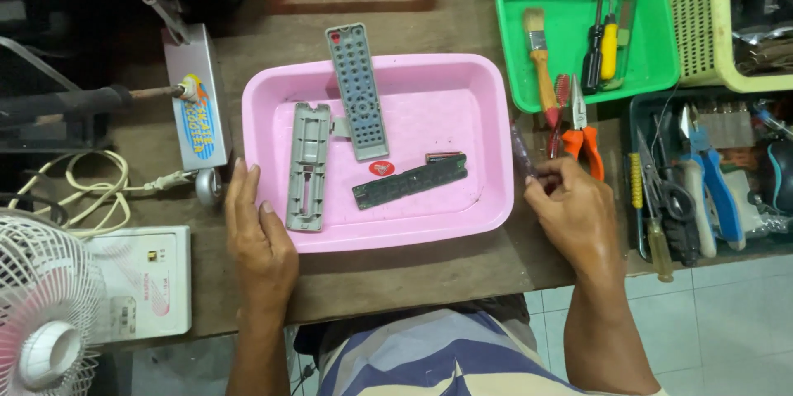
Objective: The person is using pliers to cut and snap sections of a circuit board, then uses a screwdriver to probe and clean the board at an electronics repair bench.
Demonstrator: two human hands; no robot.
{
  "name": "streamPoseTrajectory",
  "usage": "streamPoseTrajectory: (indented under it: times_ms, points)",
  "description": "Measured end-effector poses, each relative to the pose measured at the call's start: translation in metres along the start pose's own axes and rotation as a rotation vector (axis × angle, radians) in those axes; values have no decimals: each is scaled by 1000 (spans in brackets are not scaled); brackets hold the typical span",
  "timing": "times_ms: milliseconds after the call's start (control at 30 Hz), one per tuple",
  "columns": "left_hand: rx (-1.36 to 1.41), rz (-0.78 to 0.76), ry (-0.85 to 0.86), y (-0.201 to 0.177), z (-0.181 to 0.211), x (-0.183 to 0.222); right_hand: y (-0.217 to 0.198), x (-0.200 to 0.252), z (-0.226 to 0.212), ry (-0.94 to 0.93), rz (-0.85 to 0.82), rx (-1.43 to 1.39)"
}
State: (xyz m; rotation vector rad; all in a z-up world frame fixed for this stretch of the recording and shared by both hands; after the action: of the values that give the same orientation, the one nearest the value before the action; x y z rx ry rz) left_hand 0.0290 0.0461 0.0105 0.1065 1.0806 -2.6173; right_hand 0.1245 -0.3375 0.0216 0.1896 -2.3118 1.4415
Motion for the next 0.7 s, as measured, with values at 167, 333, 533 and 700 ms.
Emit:
streamPoseTrajectory:
  times_ms: [167, 333, 533, 700]
  points:
    - [28, 44, 29, -2, 14, -5, 0, 5, 24, -146, 118, -205]
    - [-246, 63, 208, -8, 33, -13, -5, 10, 9, -134, 51, -596]
    - [-191, -198, 372, 3, 71, -45, 1, -8, 6, -262, -49, -870]
    - [137, -606, 326, 34, 102, -55, -9, -4, -14, -393, -121, -1040]
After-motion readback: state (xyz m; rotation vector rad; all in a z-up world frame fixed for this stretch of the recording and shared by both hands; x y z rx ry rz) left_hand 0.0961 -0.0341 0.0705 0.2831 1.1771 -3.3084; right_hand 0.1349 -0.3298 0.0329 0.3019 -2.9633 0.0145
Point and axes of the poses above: each hand's wrist, its own x-axis away from the middle knuckle, its own y-axis out of the palm, z = x × y, the point moved 6 cm from there along -x, towards the middle knuckle, and after that the axes turned 8 degrees about -z, right-handed, at the moved point
